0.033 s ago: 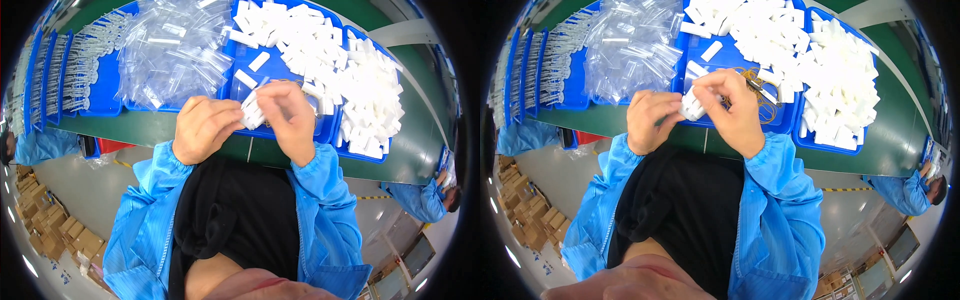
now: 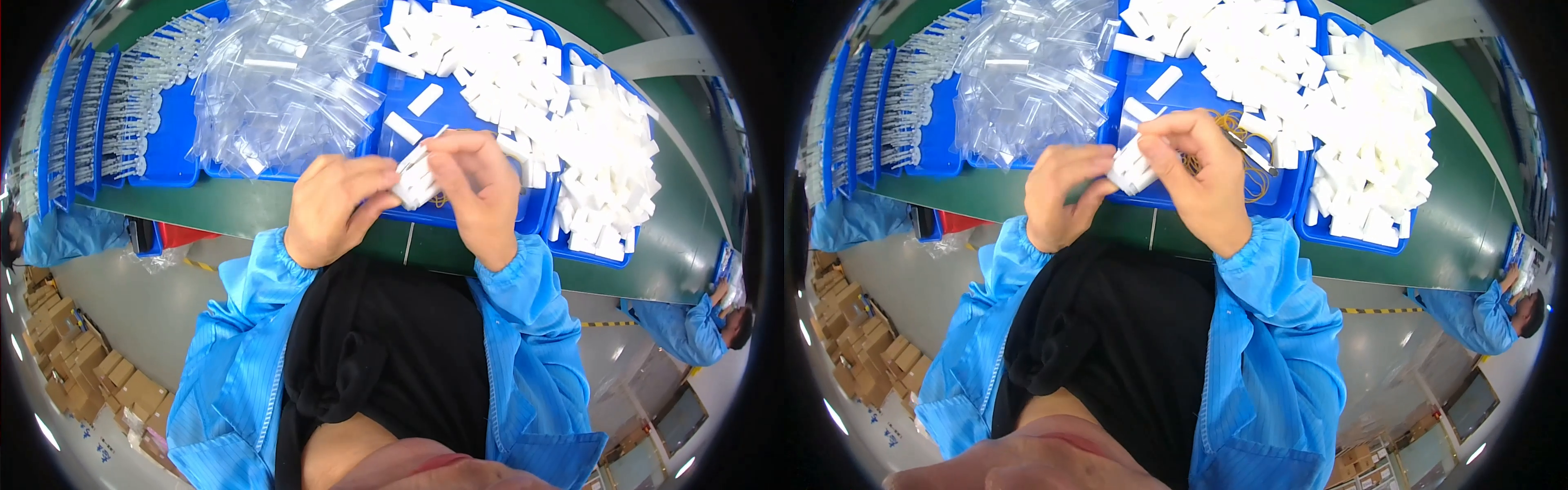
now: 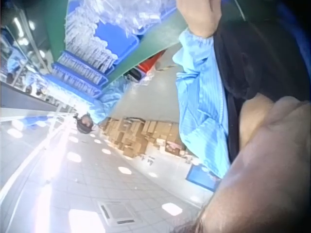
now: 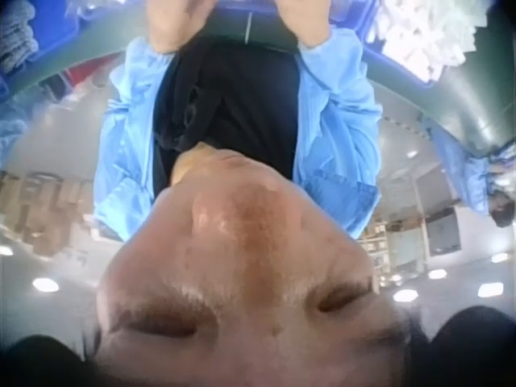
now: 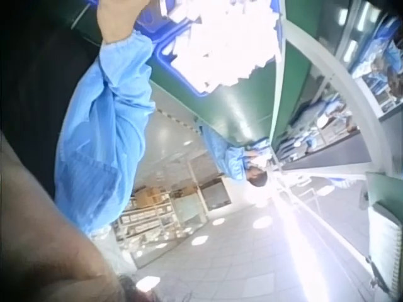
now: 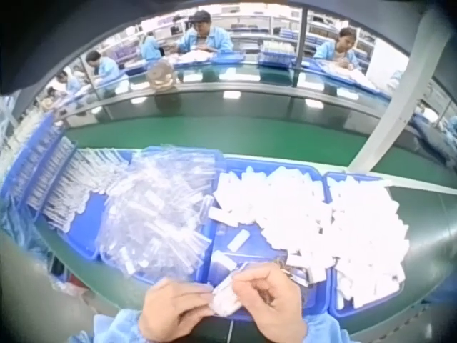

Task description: The person assembles small plastic parts into a plastic container by hand, then secures the container with a rubber band.

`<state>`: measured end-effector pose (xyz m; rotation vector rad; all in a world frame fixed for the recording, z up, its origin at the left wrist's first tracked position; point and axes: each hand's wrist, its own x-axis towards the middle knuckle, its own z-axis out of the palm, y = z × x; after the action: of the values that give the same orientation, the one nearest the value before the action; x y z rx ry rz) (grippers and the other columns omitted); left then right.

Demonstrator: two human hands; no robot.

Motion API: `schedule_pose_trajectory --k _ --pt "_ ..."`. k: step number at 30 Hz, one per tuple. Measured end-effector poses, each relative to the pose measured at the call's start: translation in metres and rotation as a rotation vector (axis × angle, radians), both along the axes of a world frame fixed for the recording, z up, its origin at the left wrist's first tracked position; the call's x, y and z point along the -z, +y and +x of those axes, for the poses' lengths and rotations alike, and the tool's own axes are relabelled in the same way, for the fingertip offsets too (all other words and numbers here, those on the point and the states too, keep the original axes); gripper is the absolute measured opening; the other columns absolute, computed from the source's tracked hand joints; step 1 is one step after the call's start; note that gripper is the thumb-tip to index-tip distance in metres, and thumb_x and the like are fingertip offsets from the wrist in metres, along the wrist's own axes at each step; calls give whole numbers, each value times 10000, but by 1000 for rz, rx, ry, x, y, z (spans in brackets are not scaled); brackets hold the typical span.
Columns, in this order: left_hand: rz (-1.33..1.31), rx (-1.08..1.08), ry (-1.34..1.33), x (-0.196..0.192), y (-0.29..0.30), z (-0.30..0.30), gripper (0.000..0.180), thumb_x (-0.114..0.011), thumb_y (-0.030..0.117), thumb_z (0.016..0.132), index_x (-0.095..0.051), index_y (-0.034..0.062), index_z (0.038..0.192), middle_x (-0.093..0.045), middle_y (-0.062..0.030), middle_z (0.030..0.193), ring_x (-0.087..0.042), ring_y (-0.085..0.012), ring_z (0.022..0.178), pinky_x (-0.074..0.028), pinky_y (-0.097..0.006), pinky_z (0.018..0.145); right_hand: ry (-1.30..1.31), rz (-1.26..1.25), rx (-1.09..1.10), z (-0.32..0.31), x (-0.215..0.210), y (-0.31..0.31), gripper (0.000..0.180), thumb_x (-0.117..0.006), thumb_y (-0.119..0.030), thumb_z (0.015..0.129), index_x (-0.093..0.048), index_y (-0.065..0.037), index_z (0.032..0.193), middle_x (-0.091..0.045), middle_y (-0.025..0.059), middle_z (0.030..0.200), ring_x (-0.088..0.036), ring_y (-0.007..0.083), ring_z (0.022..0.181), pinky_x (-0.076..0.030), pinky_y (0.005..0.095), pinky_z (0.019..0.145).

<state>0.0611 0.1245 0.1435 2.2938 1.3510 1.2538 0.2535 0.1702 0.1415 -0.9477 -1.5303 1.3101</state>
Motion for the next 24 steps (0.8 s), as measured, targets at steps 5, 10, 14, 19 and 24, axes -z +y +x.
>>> schedule_pose_trajectory --k 5,10,14,19,24 --pt "-271 21 -504 -5 -6 11 394 -790 -66 735 -675 35 1098 -682 -113 990 -671 -254 882 -550 -328 760 188 -171 -29 -2 -5 3 196 -636 -105 986 -613 4 1148 -661 60 1027 -659 117 910 -510 242 794" --pt "-123 -55 -222 -2 -14 -7 307 -794 -63 712 -723 48 989 -682 -100 972 -661 -253 815 -535 -329 711 -103 44 -29 -5 -4 24 179 -670 -102 945 -663 -34 1110 -673 71 995 -637 182 933 -495 304 829" --pt "88 -50 60 -2 -13 -17 378 -773 -39 645 -724 72 1002 -683 -50 954 -645 -196 739 -475 -308 626 -672 729 58 -14 15 41 177 -670 -70 840 -706 -70 1013 -641 76 932 -571 258 835 -459 371 730" --pt "93 -45 141 -7 -12 -19 352 -739 25 673 -725 87 1019 -688 -37 970 -648 -186 773 -450 -299 663 -983 732 -63 -19 19 40 238 -646 -108 795 -664 -53 1026 -593 67 829 -589 233 827 -448 361 748" --pt "37 9 193 -15 -16 -19 325 -703 82 712 -725 95 1036 -681 -19 989 -641 -174 829 -443 -300 702 -314 -112 -47 -6 -11 44 291 -629 -124 939 -575 -30 1209 -709 114 930 -682 198 920 -514 342 868"
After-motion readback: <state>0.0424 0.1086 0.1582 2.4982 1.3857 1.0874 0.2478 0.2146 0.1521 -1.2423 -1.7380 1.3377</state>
